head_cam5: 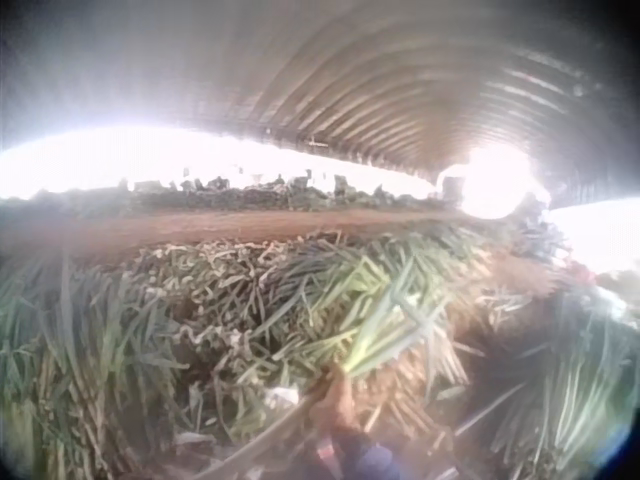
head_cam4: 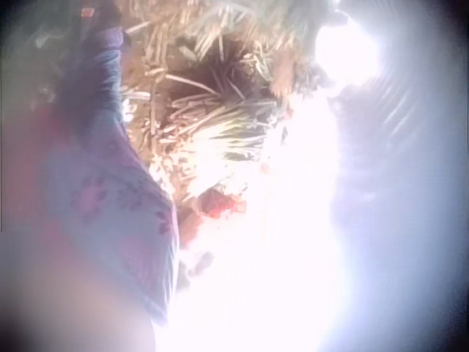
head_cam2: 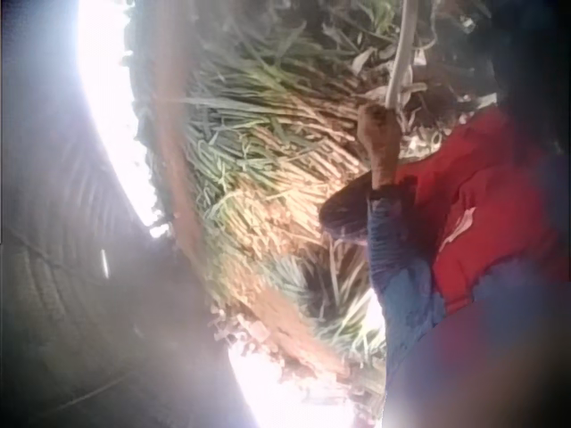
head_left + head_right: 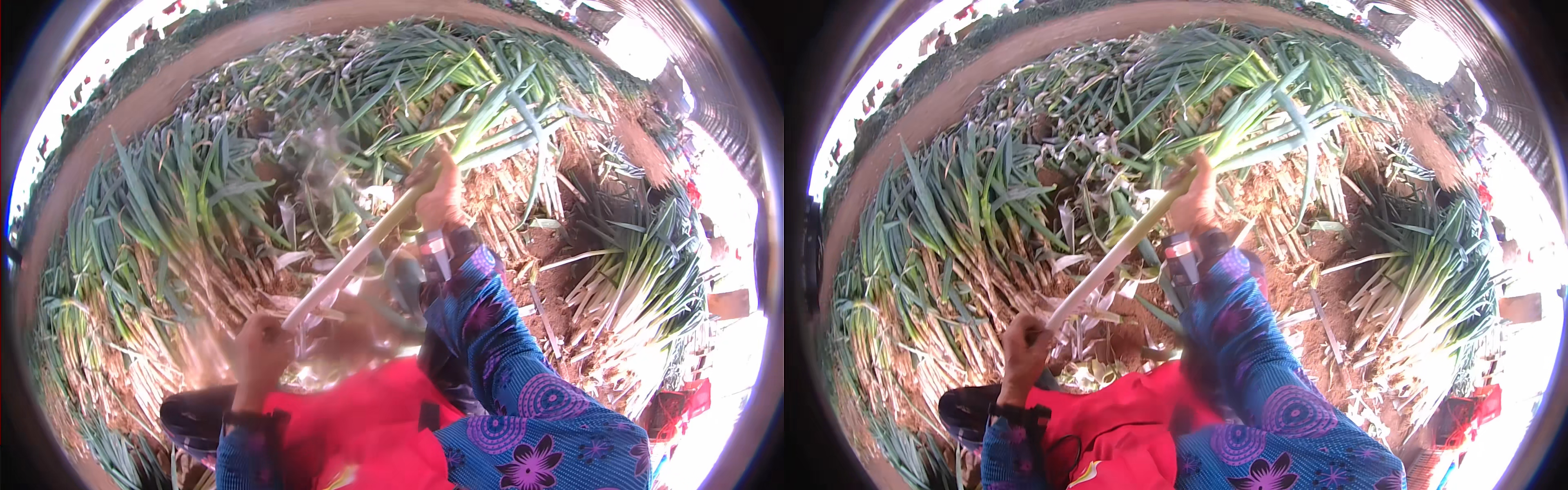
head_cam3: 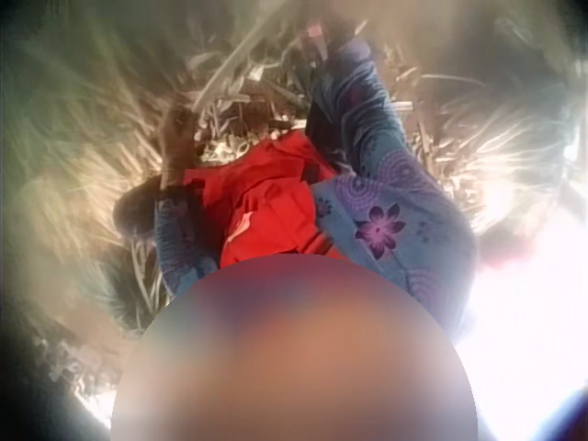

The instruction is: The person cleans leeks by picking them up from a pile, peeling off the outer layers and leaves by hand, and placing them into a separate pile.

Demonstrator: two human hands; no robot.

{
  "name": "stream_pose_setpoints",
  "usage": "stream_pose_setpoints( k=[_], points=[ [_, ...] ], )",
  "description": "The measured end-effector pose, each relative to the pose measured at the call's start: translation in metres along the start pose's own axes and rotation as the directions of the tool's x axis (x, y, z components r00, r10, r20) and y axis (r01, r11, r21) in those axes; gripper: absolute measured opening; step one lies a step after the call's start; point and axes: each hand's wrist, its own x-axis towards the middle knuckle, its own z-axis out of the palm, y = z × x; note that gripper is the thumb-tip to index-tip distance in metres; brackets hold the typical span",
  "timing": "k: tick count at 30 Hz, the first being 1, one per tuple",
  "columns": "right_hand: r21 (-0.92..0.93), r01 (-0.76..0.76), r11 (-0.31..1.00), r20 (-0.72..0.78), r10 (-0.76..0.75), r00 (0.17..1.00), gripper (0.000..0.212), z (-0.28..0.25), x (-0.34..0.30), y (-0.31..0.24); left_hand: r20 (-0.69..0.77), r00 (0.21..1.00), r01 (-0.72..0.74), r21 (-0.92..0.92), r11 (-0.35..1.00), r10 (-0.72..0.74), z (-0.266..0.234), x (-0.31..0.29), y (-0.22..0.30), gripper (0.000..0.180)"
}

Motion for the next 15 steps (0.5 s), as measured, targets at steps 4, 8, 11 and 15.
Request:
stream_pose_setpoints(
  k=[4,8,11,15],
  points=[
    [0.020,-0.142,0.990,-0.123,0.144,0.982,0.027,-0.005,0.010,0.010,-0.277,0.898,0.201,-0.434,0.878,-0.342,-0.026,-0.009,-0.025,0.005],
    [0.022,-0.173,0.985,-0.099,0.174,0.980,0.028,-0.005,0.000,0.034,0.054,0.959,0.281,-0.063,0.958,-0.278,-0.046,-0.015,-0.002,0.024],
    [0.015,-0.231,0.973,-0.106,0.231,0.967,0.028,0.008,-0.023,0.054,0.222,0.965,0.167,-0.104,0.980,-0.141,-0.059,-0.031,0.033,0.036],
    [-0.096,-0.280,0.955,-0.031,0.278,0.960,0.031,0.019,-0.051,0.066,0.336,0.885,0.333,0.026,0.942,-0.322,-0.066,-0.053,0.047,0.031]
  ],
)
